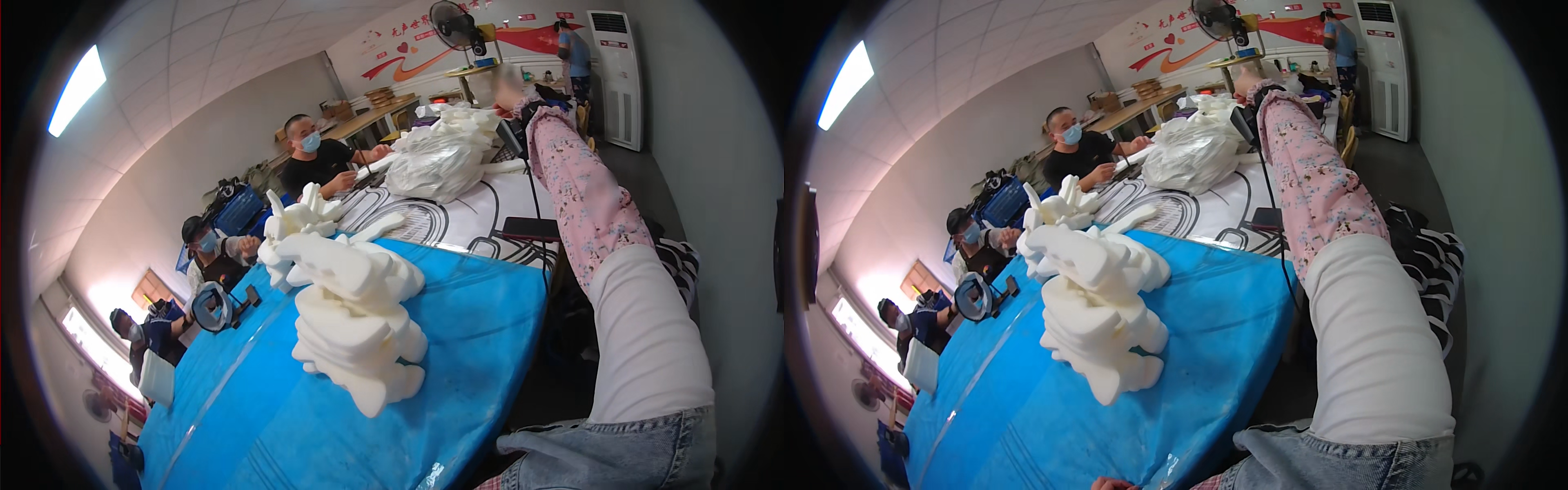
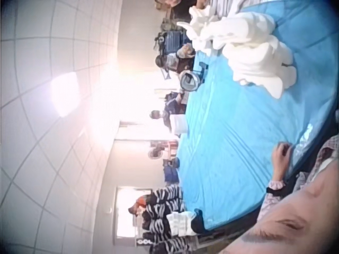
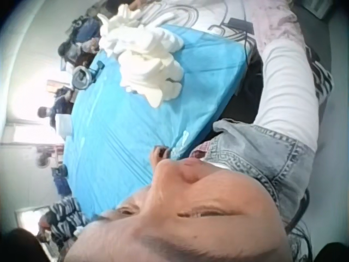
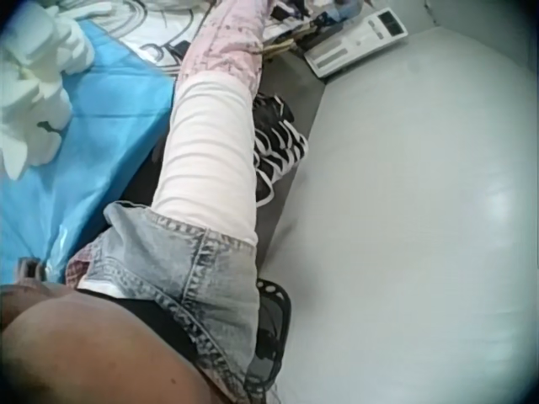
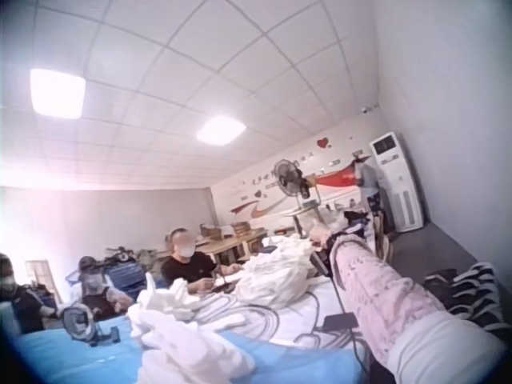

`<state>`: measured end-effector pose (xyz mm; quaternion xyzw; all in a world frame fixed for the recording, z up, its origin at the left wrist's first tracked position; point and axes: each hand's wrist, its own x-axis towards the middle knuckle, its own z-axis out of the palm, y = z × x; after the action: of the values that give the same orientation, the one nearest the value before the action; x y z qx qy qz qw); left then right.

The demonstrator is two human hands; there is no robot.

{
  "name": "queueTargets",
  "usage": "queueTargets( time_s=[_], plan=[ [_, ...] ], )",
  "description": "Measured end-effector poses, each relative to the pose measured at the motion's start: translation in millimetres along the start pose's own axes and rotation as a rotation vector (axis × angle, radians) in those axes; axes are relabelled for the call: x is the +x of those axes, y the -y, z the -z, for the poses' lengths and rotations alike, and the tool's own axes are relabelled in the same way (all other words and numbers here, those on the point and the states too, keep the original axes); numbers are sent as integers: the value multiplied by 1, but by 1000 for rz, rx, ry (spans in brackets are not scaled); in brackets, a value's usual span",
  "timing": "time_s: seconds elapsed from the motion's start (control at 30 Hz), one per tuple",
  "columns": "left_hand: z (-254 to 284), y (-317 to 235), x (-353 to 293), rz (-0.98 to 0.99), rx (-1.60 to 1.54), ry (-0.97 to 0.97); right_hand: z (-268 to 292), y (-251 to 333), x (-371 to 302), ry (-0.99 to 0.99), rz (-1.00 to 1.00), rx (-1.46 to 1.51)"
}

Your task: The person applies adhesive tape to a work surface and then presses a white foam lining into the heel area of a black shoe upper.

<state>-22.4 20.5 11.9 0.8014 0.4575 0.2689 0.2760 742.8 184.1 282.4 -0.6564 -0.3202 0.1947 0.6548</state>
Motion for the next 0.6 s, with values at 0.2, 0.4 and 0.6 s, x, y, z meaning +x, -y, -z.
queueTargets(
  time_s=[0.2, 0.4, 0.6],
  plan=[
    [2, -8, -6, 59, -63, 43, 0, -11, -14, 25, -27, 1],
    [7, -14, 4, -42, 8, 18, -2, -24, -23, -13, -18, -107],
    [0, -4, 0, -60, -6, -12, -5, -7, -41, -144, 1, -219]
  ],
)
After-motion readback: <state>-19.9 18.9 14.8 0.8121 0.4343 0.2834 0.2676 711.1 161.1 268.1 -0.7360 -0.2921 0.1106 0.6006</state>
